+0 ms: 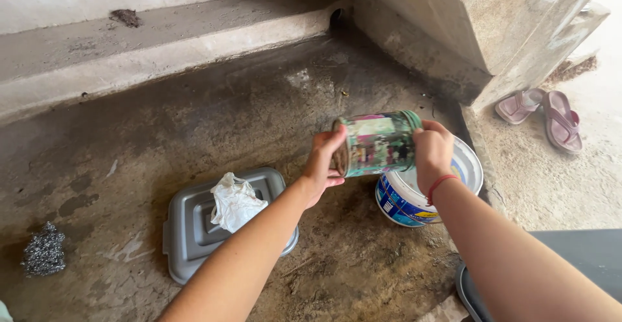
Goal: The recorder is cleaning, rinsing, and drying various plastic containers and lids in an outdoor setting.
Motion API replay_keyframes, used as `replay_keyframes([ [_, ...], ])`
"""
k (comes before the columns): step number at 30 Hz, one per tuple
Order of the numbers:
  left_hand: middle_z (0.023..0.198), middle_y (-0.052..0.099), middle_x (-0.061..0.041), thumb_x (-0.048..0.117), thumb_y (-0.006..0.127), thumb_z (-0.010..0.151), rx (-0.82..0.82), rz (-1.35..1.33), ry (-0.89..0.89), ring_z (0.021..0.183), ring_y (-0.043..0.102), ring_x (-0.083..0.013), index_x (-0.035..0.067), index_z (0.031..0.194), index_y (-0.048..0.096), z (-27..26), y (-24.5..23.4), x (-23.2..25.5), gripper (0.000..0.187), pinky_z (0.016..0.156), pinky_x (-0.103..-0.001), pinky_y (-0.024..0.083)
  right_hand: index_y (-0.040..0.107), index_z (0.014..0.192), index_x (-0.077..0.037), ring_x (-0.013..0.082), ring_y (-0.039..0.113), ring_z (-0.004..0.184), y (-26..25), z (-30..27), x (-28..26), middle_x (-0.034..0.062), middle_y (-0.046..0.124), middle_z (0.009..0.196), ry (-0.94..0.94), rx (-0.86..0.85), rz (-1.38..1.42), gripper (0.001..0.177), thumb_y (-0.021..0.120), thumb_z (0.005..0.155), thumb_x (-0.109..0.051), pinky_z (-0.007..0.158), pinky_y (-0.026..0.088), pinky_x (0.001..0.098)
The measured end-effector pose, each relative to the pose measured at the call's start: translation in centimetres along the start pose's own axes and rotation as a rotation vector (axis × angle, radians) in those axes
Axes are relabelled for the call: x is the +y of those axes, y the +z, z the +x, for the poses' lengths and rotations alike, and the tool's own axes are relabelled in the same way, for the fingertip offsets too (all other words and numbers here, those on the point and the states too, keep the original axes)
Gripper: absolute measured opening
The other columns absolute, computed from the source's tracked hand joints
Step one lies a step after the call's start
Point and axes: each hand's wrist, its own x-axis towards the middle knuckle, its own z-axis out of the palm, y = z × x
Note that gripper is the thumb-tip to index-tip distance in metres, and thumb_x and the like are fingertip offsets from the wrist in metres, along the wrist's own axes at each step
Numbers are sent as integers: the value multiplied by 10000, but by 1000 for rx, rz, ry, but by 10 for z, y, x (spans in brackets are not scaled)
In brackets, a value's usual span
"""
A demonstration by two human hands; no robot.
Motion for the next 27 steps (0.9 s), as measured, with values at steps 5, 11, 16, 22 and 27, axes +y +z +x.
replay_keyframes([
  [5, 1312, 552, -232, 747, 688, 632, 132, -108, -100, 1209, 554, -381, 108, 1367, 306, -7, -21, 7, 1047, 950, -521, 513, 697, 1107, 28, 198, 616, 886, 35, -23, -17, 92, 702, 960, -58, -243, -21, 251, 583, 925, -101, 814, 472, 329],
  [11, 1300, 510, -244, 631, 754, 638, 389, -199, -166, 1136, 607, -362, 125, 1402, 185, -19, -57, 11, 1079, 916, -531, 544, 630, 1240, -43, 329, 522, 1194, 55, -44, -20, 159, 586, 1298, -185, -196, -760, 419, 645, 949, -345, 995, 411, 477],
  [16, 1371, 478, -208, 638, 757, 622, 496, -194, -134, 1178, 610, -320, 116, 1403, 149, -20, -82, 1, 1119, 925, -539, 522, 418, 1484, -57, 372, 391, 1376, 37, -36, 22, 202, 462, 1427, -62, -47, -1460, 884, 800, 727, -305, 1077, 277, 603],
  [22, 1375, 503, -222, 659, 755, 614, 498, -160, -159, 1188, 615, -304, 80, 1406, 143, -23, -100, -8, 1156, 946, -516, 526, 764, 1159, -92, 359, 695, 1166, 15, -28, 49, 181, 734, 1221, 53, -351, -1448, 302, 690, 883, -189, 988, 566, 488],
  [27, 1386, 489, -194, 683, 726, 618, 494, -200, -148, 1181, 607, -295, 109, 1408, 159, -30, -110, -11, 1130, 924, -520, 524, 765, 1048, -67, 389, 731, 1013, 54, -65, 16, 196, 753, 1074, -170, -424, -1463, 297, 654, 940, -321, 866, 594, 503],
])
